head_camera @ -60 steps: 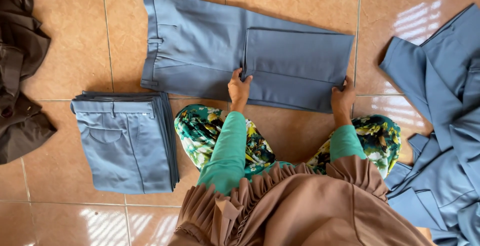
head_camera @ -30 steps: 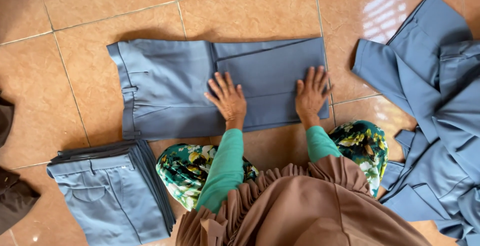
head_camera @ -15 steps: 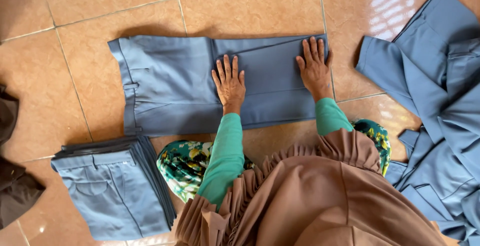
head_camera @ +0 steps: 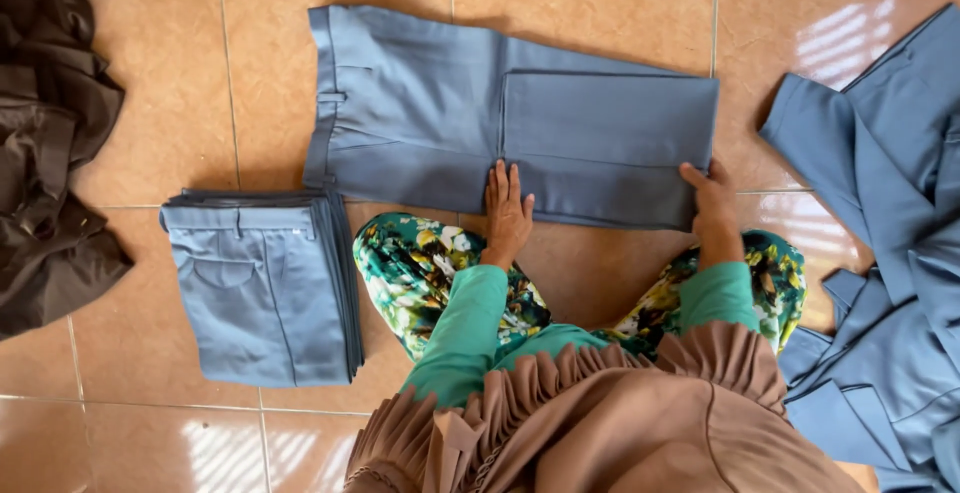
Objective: The person sits on a tiled floor and folds multiple pairs of grey trousers by hand. They smooth each pair, fold the legs together, fold the garment in half, and then fold it into a compact rectangle before stacking it with others.
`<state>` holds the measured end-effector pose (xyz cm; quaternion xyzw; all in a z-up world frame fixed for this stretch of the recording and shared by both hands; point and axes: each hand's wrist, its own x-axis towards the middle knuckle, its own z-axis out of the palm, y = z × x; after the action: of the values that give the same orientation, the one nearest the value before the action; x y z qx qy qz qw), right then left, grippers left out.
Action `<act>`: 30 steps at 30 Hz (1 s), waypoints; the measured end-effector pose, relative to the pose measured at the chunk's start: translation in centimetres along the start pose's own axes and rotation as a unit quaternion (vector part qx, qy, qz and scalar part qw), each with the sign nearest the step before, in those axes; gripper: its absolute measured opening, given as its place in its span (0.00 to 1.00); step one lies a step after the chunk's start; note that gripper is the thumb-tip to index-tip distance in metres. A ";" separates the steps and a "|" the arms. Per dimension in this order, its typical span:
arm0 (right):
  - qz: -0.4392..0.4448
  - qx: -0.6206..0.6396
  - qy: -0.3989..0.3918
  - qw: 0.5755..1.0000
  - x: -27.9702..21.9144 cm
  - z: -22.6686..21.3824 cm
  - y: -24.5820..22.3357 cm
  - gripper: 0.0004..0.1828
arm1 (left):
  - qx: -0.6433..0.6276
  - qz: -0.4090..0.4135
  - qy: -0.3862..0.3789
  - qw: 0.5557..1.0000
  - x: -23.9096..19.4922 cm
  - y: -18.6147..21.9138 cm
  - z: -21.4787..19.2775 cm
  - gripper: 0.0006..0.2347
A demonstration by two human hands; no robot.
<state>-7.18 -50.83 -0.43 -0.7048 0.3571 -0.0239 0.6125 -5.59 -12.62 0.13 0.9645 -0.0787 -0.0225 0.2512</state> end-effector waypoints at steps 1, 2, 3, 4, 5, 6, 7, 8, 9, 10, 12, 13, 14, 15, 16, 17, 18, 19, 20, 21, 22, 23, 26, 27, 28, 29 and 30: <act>0.021 0.094 -0.018 0.995 -0.6 -0.7 -1.2 0.27 | -0.001 -0.003 -0.009 1.000 -0.1 -0.4 0.7 0.28; 0.043 0.186 -0.035 0.981 -1.3 -1.5 -2.5 0.25 | -0.004 -0.006 -0.019 1.000 -0.2 -0.6 1.4 0.28; 0.039 0.185 -0.037 0.981 -3.0 -1.8 -5.4 0.25 | -0.005 -0.006 -0.015 1.000 -0.3 -0.2 1.6 0.28; 0.014 0.198 -0.034 0.980 -4.9 -2.3 -8.3 0.26 | -0.051 -0.013 -0.040 0.998 -0.3 0.3 2.0 0.27; -0.011 0.211 -0.030 0.977 -6.8 -2.9 -11.1 0.28 | -0.097 -0.019 -0.065 0.993 -0.4 0.9 2.3 0.27; -0.015 0.211 -0.028 0.977 -9.7 -2.8 -15.2 0.28 | -0.100 -0.015 -0.064 0.993 -0.6 1.9 3.5 0.27; -0.018 0.187 -0.022 0.982 -12.5 -2.7 -19.3 0.26 | -0.139 -0.013 -0.077 0.987 -0.7 2.8 4.7 0.26; -0.018 0.162 -0.015 0.986 -15.5 -2.6 -23.3 0.24 | -0.178 -0.011 -0.091 0.980 -1.0 3.9 6.0 0.26; -0.020 0.160 -0.011 0.987 -15.3 -3.1 -23.9 0.24 | -0.181 -0.008 -0.092 0.979 -1.4 5.9 6.7 0.26; -0.041 0.186 -0.014 0.982 -15.2 -3.7 -24.5 0.26 | -0.199 -0.011 -0.140 0.970 -1.8 7.9 7.4 0.28; -0.065 0.210 -0.012 0.976 -15.5 -4.2 -26.7 0.27 | -0.220 -0.010 -0.189 0.957 -2.2 12.0 7.1 0.29; -0.077 0.195 -0.014 0.978 -16.0 -4.0 -28.1 0.26 | -0.271 -0.016 -0.256 0.928 -2.3 14.1 6.2 0.31; -0.087 0.179 -0.018 0.980 -16.6 -3.9 -29.4 0.24 | -0.321 -0.023 -0.322 0.891 -2.6 16.1 5.2 0.33; -0.087 0.176 -0.014 0.980 -15.9 -3.6 -28.9 0.24 | -0.324 -0.021 -0.325 0.888 -2.4 17.2 4.9 0.33; -0.134 0.164 -0.038 0.977 -15.1 -3.3 -28.5 0.24 | -0.336 -0.030 -0.372 0.865 -1.9 18.3 4.6 0.35; -0.179 0.152 -0.061 0.970 -14.3 -2.9 -28.1 0.25 | -0.347 -0.038 -0.419 0.838 -1.3 19.3 4.2 0.38; -0.179 0.150 -0.062 0.970 -12.3 -1.9 -25.5 0.25 | -0.348 -0.039 -0.419 0.838 -0.8 18.4 6.9 0.38; -0.228 0.126 -0.072 0.963 -10.2 -0.9 -22.9 0.27 | -0.472 -0.149 -0.319 0.808 -0.2 17.5 9.7 0.29; -0.277 0.103 -0.083 0.952 -8.1 0.3 -20.3 0.30 | -0.578 -0.253 -0.205 0.748 0.5 16.5 12.4 0.22; -0.277 0.103 -0.085 0.951 -8.7 2.9 -19.1 0.30 | -0.578 -0.255 -0.203 0.748 2.1 13.5 11.9 0.22; -0.261 0.095 -0.112 0.954 -9.5 5.6 -17.7 0.33 | -0.624 -0.261 -0.231 0.700 3.5 10.2 11.4 0.28; -0.244 0.086 -0.138 0.956 -10.3 8.3 -16.4 0.38 | -0.666 -0.265 -0.257 0.648 4.8 7.0 10.8 0.34; -0.114 0.055 -0.289 0.949 -16.5 14.1 -17.9 0.37 | -0.666 -0.325 -0.175 0.648 5.5 0.3 2.2 0.43; -0.114 0.056 -0.294 0.947 -16.1 14.4 -16.5 0.37 | -0.666 -0.326 -0.170 0.649 4.9 0.9 -2.8 0.43; -0.120 0.013 -0.301 0.946 -15.6 14.7 -15.2 0.36 | -0.598 -0.349 -0.134 0.709 4.3 1.6 -7.8 0.40; -0.127 -0.029 -0.307 0.943 -15.2 15.0 -13.8 0.35 | -0.524 -0.368 -0.097 0.762 3.7 2.3 -12.7 0.38; -0.127 -0.030 -0.311 0.941 -13.7 14.1 -11.1 0.35 | -0.524 -0.370 -0.093 0.761 3.7 -1.9 -6.5 0.38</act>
<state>-5.41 -31.65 11.39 -0.7344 0.0564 0.1294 0.6638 -1.18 -8.48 4.83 0.6293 0.2855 -0.2414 0.6813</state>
